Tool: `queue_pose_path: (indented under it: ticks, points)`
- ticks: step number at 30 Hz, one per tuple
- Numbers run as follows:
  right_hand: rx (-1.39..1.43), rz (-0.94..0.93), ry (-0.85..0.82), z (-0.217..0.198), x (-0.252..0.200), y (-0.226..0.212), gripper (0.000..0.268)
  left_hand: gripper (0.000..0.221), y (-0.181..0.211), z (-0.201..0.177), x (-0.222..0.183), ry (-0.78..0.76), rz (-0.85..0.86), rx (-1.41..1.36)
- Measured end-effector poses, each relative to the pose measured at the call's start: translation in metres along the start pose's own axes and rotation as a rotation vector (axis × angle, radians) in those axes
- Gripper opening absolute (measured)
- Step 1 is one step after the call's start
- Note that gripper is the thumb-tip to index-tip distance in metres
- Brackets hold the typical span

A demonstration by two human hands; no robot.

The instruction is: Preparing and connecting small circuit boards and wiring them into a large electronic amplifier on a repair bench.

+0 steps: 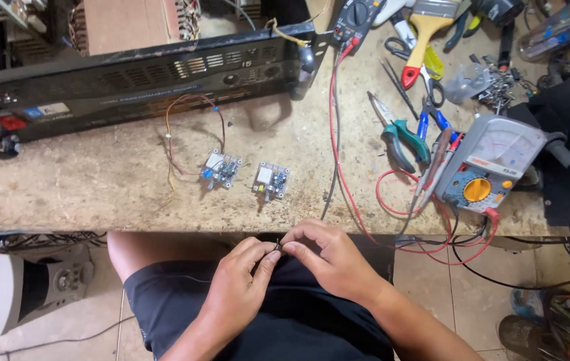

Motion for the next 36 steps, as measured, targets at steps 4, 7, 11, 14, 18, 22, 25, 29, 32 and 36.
queue_pose_path:
  ticks: [4, 7, 11, 14, 18, 22, 25, 29, 32, 36]
  points:
    - [-0.004, -0.013, 0.029, -0.002, -0.002, 0.000, 0.016, 0.021, 0.001, -0.002, 0.004, 0.040, -0.060, -0.015]
    - [-0.063, -0.071, 0.092, -0.024, 0.003, -0.015, 0.018, 0.019, 0.009, -0.011, 0.010, 0.113, -0.025, -0.067]
    - [-0.346, -0.102, 0.240, -0.091, 0.020, -0.006, 0.028, 0.019, 0.005, -0.021, 0.018, 0.189, -0.090, -0.065]
    - [-0.874, -0.038, 0.340, -0.160, 0.042, 0.017, 0.022, 0.022, 0.007, -0.029, 0.026, 0.228, -0.173, -0.125]
    - [-1.406, 0.262, 0.152, -0.245, 0.079, 0.055, 0.018, 0.024, 0.012, -0.037, 0.041, 0.226, -0.151, -0.132]
    - [-1.305, 0.632, -0.061, -0.275, 0.098, 0.036, 0.023, 0.022, 0.005, -0.037, 0.053, 0.251, -0.045, -0.082]
    - [-1.198, 0.703, 0.053, -0.290, 0.090, 0.002, 0.036, 0.020, 0.001, -0.036, 0.055, 0.273, -0.005, -0.109]
    - [-1.090, 0.759, 0.201, -0.300, 0.058, -0.017, 0.038, 0.020, -0.009, -0.033, 0.058, 0.256, 0.057, -0.114]
    - [-1.058, 0.797, 0.137, -0.284, 0.042, -0.022, 0.049, 0.020, -0.014, -0.031, 0.058, 0.271, 0.066, -0.097]
    - [-1.006, 0.811, 0.135, -0.258, 0.023, 0.001, 0.076, 0.022, -0.024, -0.029, 0.057, 0.288, 0.060, -0.016]
Point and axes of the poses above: each hand's wrist, its own x-axis towards the middle knuckle, its own z-axis out of the palm, y = z × x, the point moved 2 cm from there along x, towards the middle knuckle, and after that the axes turned 4 degrees about -z, right-handed, at the moved point
